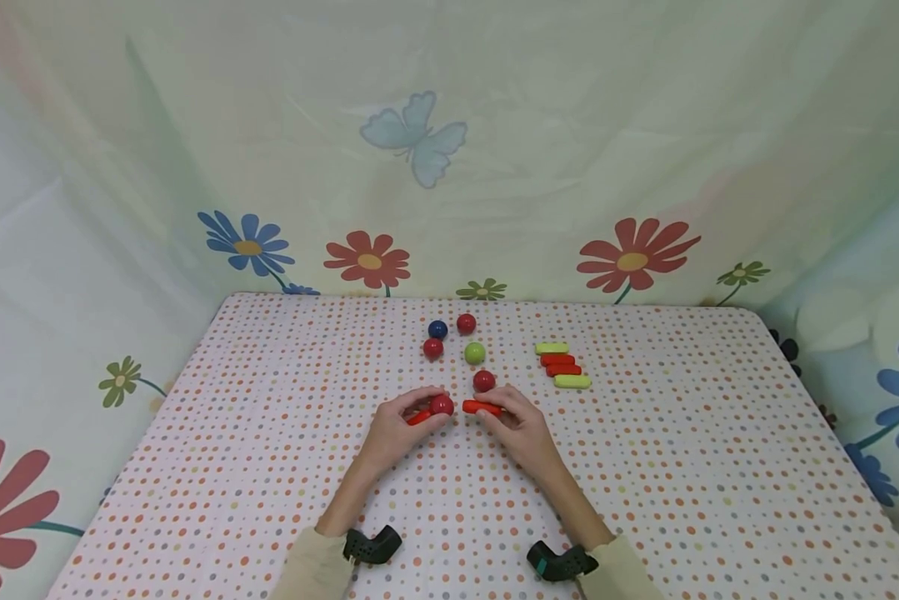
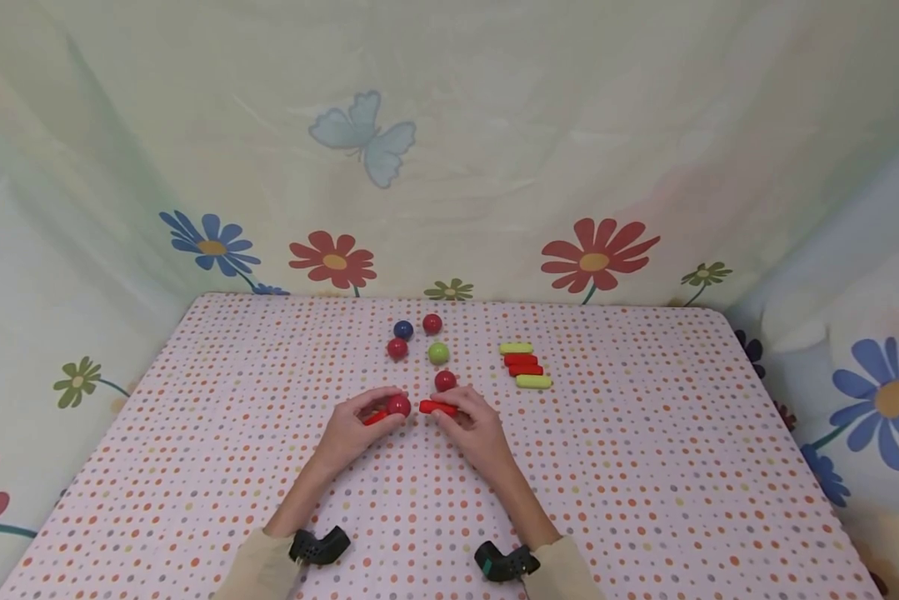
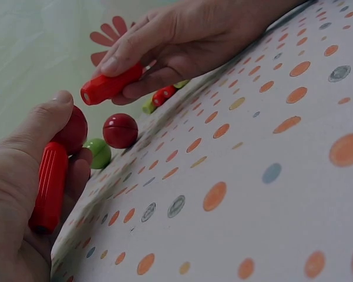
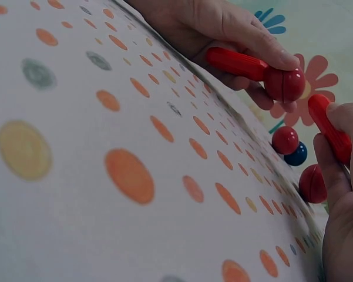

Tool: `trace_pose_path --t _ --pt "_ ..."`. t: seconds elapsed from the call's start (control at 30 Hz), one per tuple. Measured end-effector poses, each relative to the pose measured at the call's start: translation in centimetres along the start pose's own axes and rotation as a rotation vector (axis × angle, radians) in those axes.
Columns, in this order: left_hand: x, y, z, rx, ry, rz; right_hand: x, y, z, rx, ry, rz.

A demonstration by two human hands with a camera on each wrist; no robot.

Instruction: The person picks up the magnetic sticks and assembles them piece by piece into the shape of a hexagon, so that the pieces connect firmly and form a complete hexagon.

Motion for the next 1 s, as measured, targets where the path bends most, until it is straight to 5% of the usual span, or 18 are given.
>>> trace_pose_path --t 0.83,1.0 --pt "0.1 0.3 -0.1 -0.048 -0.011 -0.042 0.2 0.7 0.1 -0.045 -0.087 -0.064" --pt "0.1 0.3 0.4 -0.030 0.077 -0.030 0.3 -0.2 0.9 -0.117 0.052 0.025"
Point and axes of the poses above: each hand's wrist, its own x-axis away from the middle knuckle, its own y-axis out of the palm, z = x × y, the point moved 8 cm from there along -x, towards the middle knuckle, and after that the axes turned 12 degrees about -y, right-handed, at the moved point
